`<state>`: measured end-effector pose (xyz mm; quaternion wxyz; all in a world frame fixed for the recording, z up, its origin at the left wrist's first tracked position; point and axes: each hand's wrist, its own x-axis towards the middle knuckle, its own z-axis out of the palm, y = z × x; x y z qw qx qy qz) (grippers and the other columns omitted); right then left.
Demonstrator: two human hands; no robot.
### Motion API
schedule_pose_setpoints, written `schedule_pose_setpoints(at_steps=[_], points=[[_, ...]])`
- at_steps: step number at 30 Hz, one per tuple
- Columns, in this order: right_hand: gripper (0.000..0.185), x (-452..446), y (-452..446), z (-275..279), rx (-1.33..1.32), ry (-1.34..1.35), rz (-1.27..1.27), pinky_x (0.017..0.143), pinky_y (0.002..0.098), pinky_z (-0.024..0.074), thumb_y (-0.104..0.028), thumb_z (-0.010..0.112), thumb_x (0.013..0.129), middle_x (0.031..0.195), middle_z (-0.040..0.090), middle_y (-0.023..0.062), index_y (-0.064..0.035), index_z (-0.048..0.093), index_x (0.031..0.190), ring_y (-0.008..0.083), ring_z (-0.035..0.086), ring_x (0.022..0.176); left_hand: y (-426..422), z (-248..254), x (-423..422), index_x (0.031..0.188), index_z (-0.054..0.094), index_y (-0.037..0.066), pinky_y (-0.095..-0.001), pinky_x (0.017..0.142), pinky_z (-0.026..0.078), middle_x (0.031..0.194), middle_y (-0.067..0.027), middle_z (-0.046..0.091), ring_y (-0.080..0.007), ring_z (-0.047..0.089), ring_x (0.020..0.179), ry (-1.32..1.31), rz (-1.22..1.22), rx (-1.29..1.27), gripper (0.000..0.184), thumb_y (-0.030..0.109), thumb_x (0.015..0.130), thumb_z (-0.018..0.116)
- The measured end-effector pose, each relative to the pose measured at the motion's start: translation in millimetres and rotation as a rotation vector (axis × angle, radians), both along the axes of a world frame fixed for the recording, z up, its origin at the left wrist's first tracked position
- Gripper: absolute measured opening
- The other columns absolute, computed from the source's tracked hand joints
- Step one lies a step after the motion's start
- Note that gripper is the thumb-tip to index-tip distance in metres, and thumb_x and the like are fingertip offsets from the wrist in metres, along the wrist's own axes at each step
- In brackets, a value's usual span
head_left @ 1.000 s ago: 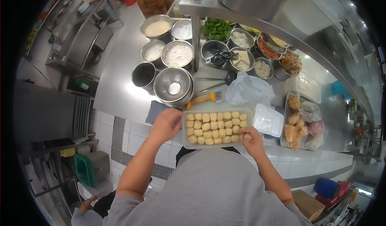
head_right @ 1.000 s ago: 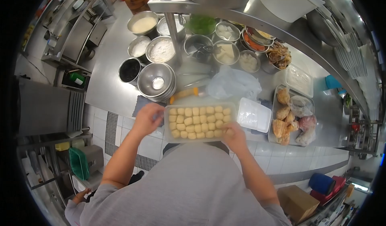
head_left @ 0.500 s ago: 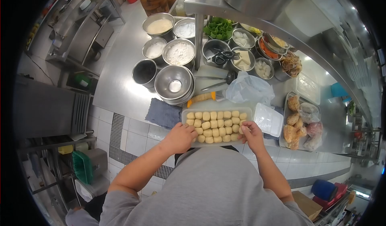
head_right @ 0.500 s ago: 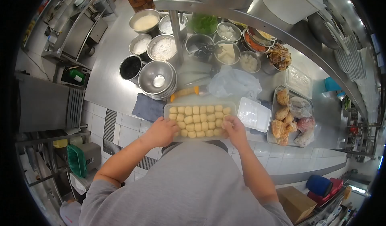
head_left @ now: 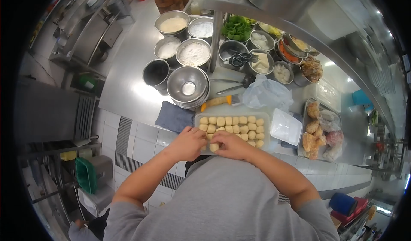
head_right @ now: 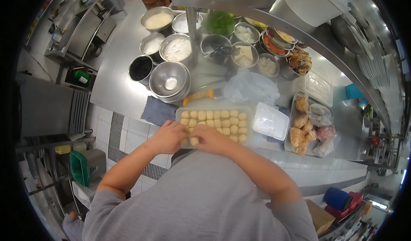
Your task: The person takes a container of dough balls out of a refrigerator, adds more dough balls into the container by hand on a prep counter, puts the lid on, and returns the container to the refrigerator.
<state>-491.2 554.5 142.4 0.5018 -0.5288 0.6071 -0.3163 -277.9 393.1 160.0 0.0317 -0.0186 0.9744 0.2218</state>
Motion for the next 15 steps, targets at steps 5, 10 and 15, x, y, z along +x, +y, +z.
schedule_pose_setpoints(at_steps=[5, 10, 15], points=[[0.031, 14.1, -15.8, -1.0, -0.023, 0.221, 0.140, 0.085, 0.0450, 0.0567, -0.017, 0.074, 0.089, 0.108, 0.072, 0.0154, -0.0044, 0.072, 0.118, 0.0344, 0.071, 0.097, 12.6, -31.3, 10.2, 0.106, 0.078, 0.010, -0.0506, 0.111, 0.045, 0.128, -0.0111, 0.063, -0.0353, 0.058, 0.126, 0.078, 0.182, 0.149, 0.034, 0.015, 0.074, 0.082], [0.027, 18.1, -17.5, 0.1, -0.066, 0.274, 0.175, 0.088, 0.0475, 0.0561, -0.017, 0.075, 0.090, 0.109, 0.073, 0.0162, -0.0049, 0.072, 0.114, 0.0379, 0.071, 0.102, 22.6, 1.4, -6.3, 0.094, 0.080, 0.001, -0.0546, 0.118, 0.041, 0.139, -0.0229, 0.056, -0.0425, 0.045, 0.144, 0.090, 0.347, -0.083, 0.028, 0.020, 0.073, 0.083], [0.025, 14.2, -17.5, -3.7, -0.113, 0.231, 0.194, 0.088, 0.0475, 0.0560, -0.015, 0.075, 0.092, 0.111, 0.073, 0.0166, -0.0056, 0.071, 0.114, 0.0382, 0.071, 0.103, 25.1, 0.8, -4.4, 0.093, 0.080, -0.001, -0.0624, 0.123, 0.035, 0.156, -0.0297, 0.046, -0.0478, 0.034, 0.155, -0.027, 0.362, -0.142, 0.034, 0.026, 0.073, 0.084]])
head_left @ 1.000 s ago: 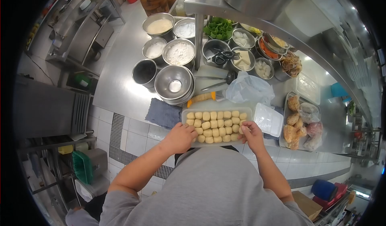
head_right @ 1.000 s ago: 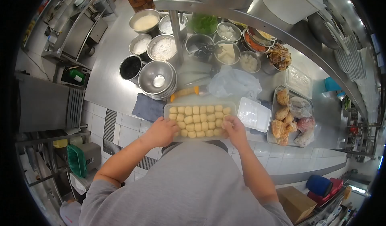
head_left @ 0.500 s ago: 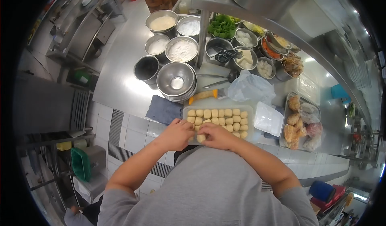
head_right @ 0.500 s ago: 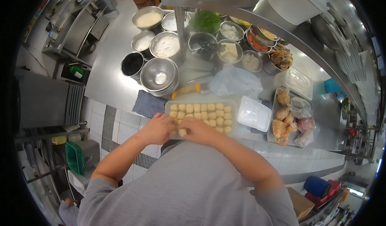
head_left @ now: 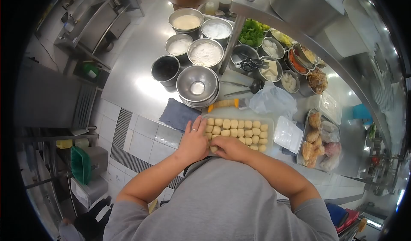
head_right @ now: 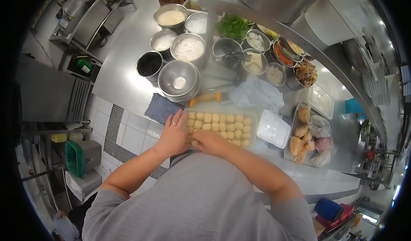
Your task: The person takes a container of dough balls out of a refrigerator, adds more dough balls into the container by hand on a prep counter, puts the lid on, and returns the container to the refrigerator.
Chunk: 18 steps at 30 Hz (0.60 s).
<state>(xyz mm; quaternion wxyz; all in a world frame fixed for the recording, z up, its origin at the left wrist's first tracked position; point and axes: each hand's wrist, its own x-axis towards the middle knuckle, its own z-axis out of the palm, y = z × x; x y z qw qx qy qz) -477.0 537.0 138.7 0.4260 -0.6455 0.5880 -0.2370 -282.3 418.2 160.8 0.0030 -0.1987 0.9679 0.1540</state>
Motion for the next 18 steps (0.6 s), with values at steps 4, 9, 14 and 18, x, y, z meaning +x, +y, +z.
schedule_pose_setpoints(at_steps=[4, 9, 14, 18], points=[[0.030, -3.6, 6.7, -4.5, -0.005, -0.094, -0.038, 0.088, 0.0462, 0.0562, -0.010, 0.076, 0.091, 0.112, 0.072, 0.0173, -0.0054, 0.068, 0.120, 0.0373, 0.071, 0.102, -0.9, -5.0, -0.7, 0.091, 0.082, 0.002, -0.0643, 0.125, 0.033, 0.165, -0.0297, 0.038, -0.0495, 0.031, 0.158, -0.015, 0.012, 0.068, 0.031, 0.027, 0.074, 0.084], [0.034, -6.4, 5.0, 2.7, 0.060, -0.091, -0.035, 0.089, 0.0453, 0.0562, -0.007, 0.075, 0.091, 0.113, 0.071, 0.0172, -0.0049, 0.065, 0.124, 0.0365, 0.070, 0.102, 3.8, -11.5, -3.8, 0.092, 0.084, 0.003, -0.0642, 0.125, 0.033, 0.171, -0.0266, 0.033, -0.0500, 0.030, 0.158, -0.101, 0.039, 0.040, 0.029, 0.027, 0.076, 0.082], [0.029, -5.1, 4.4, -0.8, -0.112, -0.022, -0.002, 0.090, 0.0466, 0.0562, -0.010, 0.074, 0.091, 0.109, 0.070, 0.0148, -0.0052, 0.069, 0.120, 0.0370, 0.069, 0.101, -4.0, -14.3, -3.3, 0.098, 0.085, 0.005, -0.0639, 0.124, 0.034, 0.171, -0.0259, 0.032, -0.0508, 0.030, 0.157, -0.048, 0.008, 0.079, 0.036, 0.033, 0.076, 0.084], [0.028, -5.2, -6.1, 9.8, -0.148, 0.120, 0.143, 0.091, 0.0439, 0.0573, -0.015, 0.077, 0.088, 0.116, 0.071, 0.0109, -0.0074, 0.070, 0.114, 0.0323, 0.069, 0.108, -10.0, -11.9, -4.2, 0.099, 0.085, 0.006, -0.0626, 0.124, 0.034, 0.171, -0.0256, 0.032, -0.0503, 0.030, 0.157, -0.040, -0.016, 0.093, 0.036, 0.033, 0.074, 0.085]])
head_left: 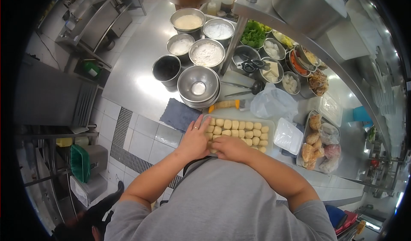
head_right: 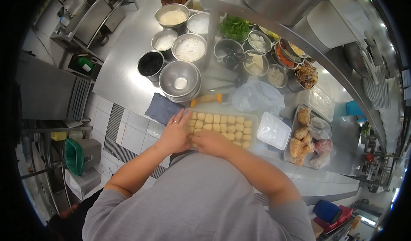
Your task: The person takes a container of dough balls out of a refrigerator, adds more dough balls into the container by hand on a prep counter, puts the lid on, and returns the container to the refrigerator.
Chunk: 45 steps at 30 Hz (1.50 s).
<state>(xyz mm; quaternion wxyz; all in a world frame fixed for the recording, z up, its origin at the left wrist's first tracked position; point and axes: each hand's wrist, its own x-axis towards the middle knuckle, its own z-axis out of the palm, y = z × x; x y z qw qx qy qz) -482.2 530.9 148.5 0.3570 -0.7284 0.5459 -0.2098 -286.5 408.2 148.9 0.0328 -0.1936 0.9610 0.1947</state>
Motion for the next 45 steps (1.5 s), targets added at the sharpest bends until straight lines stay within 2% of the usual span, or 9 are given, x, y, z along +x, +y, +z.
schedule_pose_setpoints(at_steps=[14, 24, 27, 29, 32, 34, 38, 41, 45], points=[[0.018, 36.3, -25.4, 10.4, 0.185, 0.570, 0.203, 0.084, 0.0424, 0.0612, -0.011, 0.069, 0.088, 0.102, 0.074, 0.0092, -0.0058, 0.077, 0.103, 0.0298, 0.072, 0.102, 8.5, -7.7, 2.5, 0.096, 0.083, 0.007, -0.0583, 0.116, 0.043, 0.172, -0.0237, 0.034, -0.0462, 0.043, 0.150, 0.024, 0.048, -0.023, 0.028, 0.025, 0.075, 0.085], [0.022, 3.5, -11.0, 4.4, -0.050, 0.209, 0.027, 0.090, 0.0427, 0.0602, -0.024, 0.075, 0.094, 0.121, 0.071, 0.0121, -0.0041, 0.076, 0.102, 0.0329, 0.070, 0.108, 1.8, -6.3, 14.7, 0.128, 0.071, 0.005, -0.0529, 0.115, 0.047, 0.167, -0.0291, 0.039, -0.0470, 0.054, 0.141, 0.242, 0.061, 0.313, 0.055, 0.017, 0.076, 0.086], [0.027, -27.4, 17.1, 19.4, -0.059, 0.199, -0.447, 0.087, 0.0406, 0.0592, -0.027, 0.080, 0.093, 0.114, 0.072, 0.0119, -0.0037, 0.076, 0.107, 0.0326, 0.071, 0.104, 10.8, -11.6, 20.4, 0.126, 0.066, 0.002, -0.0467, 0.104, 0.055, 0.156, -0.0266, 0.053, -0.0401, 0.063, 0.131, 0.503, 0.428, 0.300, 0.050, 0.020, 0.083, 0.084], [0.023, -56.6, 53.5, 12.6, -0.059, 0.199, -0.806, 0.079, 0.0386, 0.0593, -0.021, 0.080, 0.094, 0.109, 0.072, 0.0113, -0.0032, 0.075, 0.108, 0.0296, 0.072, 0.094, 10.0, -37.7, 23.8, 0.130, 0.062, 0.001, -0.0414, 0.091, 0.059, 0.133, -0.0219, 0.069, -0.0326, 0.073, 0.112, 0.321, 0.738, 0.689, 0.051, 0.025, 0.090, 0.084], [0.022, -105.9, 133.9, -22.5, -0.140, 0.242, -1.149, 0.067, 0.0353, 0.0587, -0.015, 0.080, 0.093, 0.104, 0.072, 0.0121, -0.0013, 0.074, 0.109, 0.0257, 0.072, 0.076, 15.3, -80.7, 29.5, 0.131, 0.060, 0.001, -0.0374, 0.081, 0.060, 0.114, -0.0162, 0.075, -0.0248, 0.075, 0.097, 0.267, 0.749, 0.860, 0.047, 0.027, 0.097, 0.080], [0.029, -118.7, 172.6, -31.8, -0.025, 0.126, -1.513, 0.086, 0.0416, 0.0594, -0.016, 0.083, 0.089, 0.117, 0.069, 0.0182, -0.0002, 0.073, 0.111, 0.0335, 0.071, 0.097, 20.9, -78.2, 27.3, 0.129, 0.060, 0.001, -0.0373, 0.080, 0.059, 0.112, -0.0142, 0.075, -0.0234, 0.074, 0.095, 0.288, 0.732, 0.871, 0.044, 0.027, 0.099, 0.078], [0.068, -130.9, 208.1, -33.3, -0.038, 0.622, -1.288, 0.122, 0.0583, 0.0356, -0.007, 0.077, 0.076, 0.158, 0.043, 0.0309, -0.0055, 0.060, 0.142, 0.0518, 0.041, 0.145, 25.0, -111.7, 31.7, 0.129, 0.060, 0.003, -0.0350, 0.075, 0.057, 0.107, -0.0078, 0.074, -0.0176, 0.071, 0.088, 0.364, 0.817, 1.103, 0.039, 0.025, 0.101, 0.075], [0.068, -144.3, 220.8, -62.4, -0.105, 0.742, -1.138, 0.121, 0.0594, 0.0360, -0.006, 0.075, 0.077, 0.160, 0.041, 0.0302, -0.0053, 0.059, 0.143, 0.0524, 0.041, 0.146, 17.8, -88.1, 22.4, 0.130, 0.058, 0.005, -0.0305, 0.073, 0.054, 0.101, -0.0047, 0.071, -0.0128, 0.067, 0.082, 0.398, 1.149, 1.457, 0.037, 0.023, 0.102, 0.074], [0.052, -140.0, 211.4, -66.4, -0.219, 0.895, -1.373, 0.113, 0.0543, 0.0461, -0.011, 0.077, 0.080, 0.147, 0.056, 0.0290, -0.0037, 0.067, 0.131, 0.0458, 0.055, 0.135, 20.3, -87.5, 28.8, 0.128, 0.057, 0.005, -0.0269, 0.073, 0.053, 0.098, -0.0038, 0.069, -0.0099, 0.064, 0.081, 0.273, 0.962, 1.236, 0.032, 0.017, 0.103, 0.072]])
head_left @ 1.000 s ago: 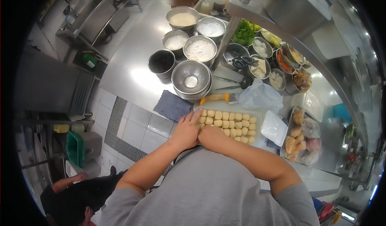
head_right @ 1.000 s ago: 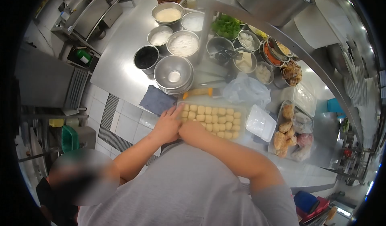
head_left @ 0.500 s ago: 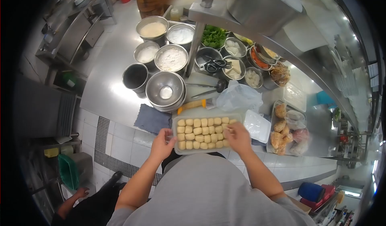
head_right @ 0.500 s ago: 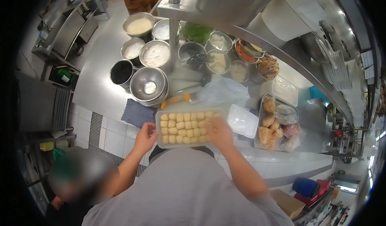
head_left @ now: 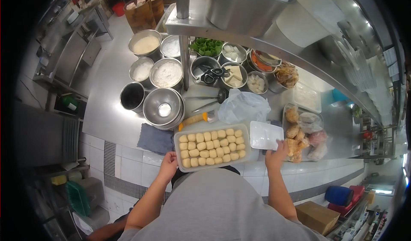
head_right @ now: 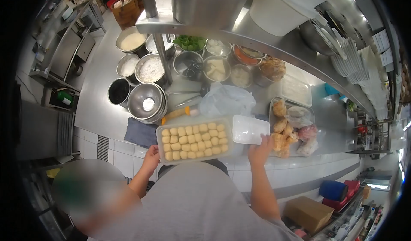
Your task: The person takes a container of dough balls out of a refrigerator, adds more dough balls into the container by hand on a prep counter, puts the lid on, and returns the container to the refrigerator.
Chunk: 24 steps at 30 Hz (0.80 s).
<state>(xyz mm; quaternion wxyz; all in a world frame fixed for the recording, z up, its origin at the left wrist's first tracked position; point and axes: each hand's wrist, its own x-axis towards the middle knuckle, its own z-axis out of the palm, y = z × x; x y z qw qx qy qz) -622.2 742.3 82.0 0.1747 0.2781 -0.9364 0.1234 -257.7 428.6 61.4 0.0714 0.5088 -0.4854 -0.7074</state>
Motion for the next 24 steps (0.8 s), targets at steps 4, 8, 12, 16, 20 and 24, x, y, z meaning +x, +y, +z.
schedule_pose_setpoints(at_steps=[4, 8, 12, 16, 20, 24], points=[[0.023, 30.0, -2.1, -10.3, -0.211, -0.572, 0.003, 0.071, 0.0387, 0.0599, -0.019, 0.078, 0.095, 0.090, 0.073, 0.0135, 0.0001, 0.069, 0.101, 0.0207, 0.071, 0.077, 10.6, -8.4, -0.2, 0.117, 0.057, 0.004, -0.0245, 0.076, 0.053, 0.099, -0.0034, 0.069, -0.0099, 0.064, 0.085, 0.109, 0.037, 0.123, 0.030, 0.012, 0.098, 0.078], [0.024, 40.0, -17.4, -39.8, -0.374, -1.119, 0.016, 0.063, 0.0313, 0.0608, -0.022, 0.071, 0.104, 0.091, 0.072, 0.0105, 0.0001, 0.066, 0.099, 0.0155, 0.070, 0.074, 24.4, -17.2, 3.8, 0.112, 0.057, 0.006, -0.0244, 0.077, 0.053, 0.097, -0.0021, 0.068, -0.0117, 0.064, 0.083, 0.234, -0.005, 0.025, 0.029, 0.014, 0.096, 0.079], [0.018, 34.1, -18.5, -33.5, -0.502, -1.281, 0.101, 0.068, 0.0332, 0.0653, -0.017, 0.066, 0.107, 0.094, 0.073, 0.0095, -0.0005, 0.066, 0.101, 0.0160, 0.073, 0.080, 26.0, -60.7, 47.4, 0.106, 0.054, 0.012, -0.0281, 0.075, 0.056, 0.091, -0.0031, 0.067, -0.0139, 0.067, 0.082, 0.410, 0.136, 0.089, 0.024, 0.013, 0.097, 0.076], [0.017, 26.5, -16.1, -13.2, -0.582, -1.363, 0.085, 0.070, 0.0344, 0.0665, -0.015, 0.064, 0.108, 0.094, 0.073, 0.0089, -0.0004, 0.066, 0.100, 0.0171, 0.074, 0.081, 18.6, -8.9, 80.1, 0.107, 0.052, 0.013, -0.0328, 0.067, 0.059, 0.089, -0.0080, 0.069, -0.0188, 0.071, 0.079, 0.327, 0.461, -0.067, 0.020, 0.011, 0.100, 0.071], [0.018, 4.5, -10.8, -14.7, -0.510, -1.431, 0.132, 0.070, 0.0336, 0.0661, -0.017, 0.066, 0.107, 0.094, 0.073, 0.0085, 0.0003, 0.067, 0.102, 0.0173, 0.074, 0.080, 8.4, 17.5, 159.5, 0.141, 0.056, 0.007, -0.0292, 0.064, 0.058, 0.088, -0.0062, 0.070, -0.0150, 0.070, 0.072, 0.146, 0.604, -0.359, 0.039, 0.016, 0.105, 0.068], [0.020, -21.7, -11.1, -21.4, -0.188, -1.406, 0.183, 0.069, 0.0304, 0.0626, -0.021, 0.068, 0.106, 0.094, 0.073, 0.0064, -0.0005, 0.068, 0.107, 0.0157, 0.072, 0.081, 12.1, 42.8, 224.8, 0.151, 0.055, 0.006, -0.0241, 0.063, 0.054, 0.086, -0.0003, 0.067, -0.0082, 0.064, 0.071, 0.048, 0.637, -0.532, 0.045, 0.018, 0.108, 0.064]])
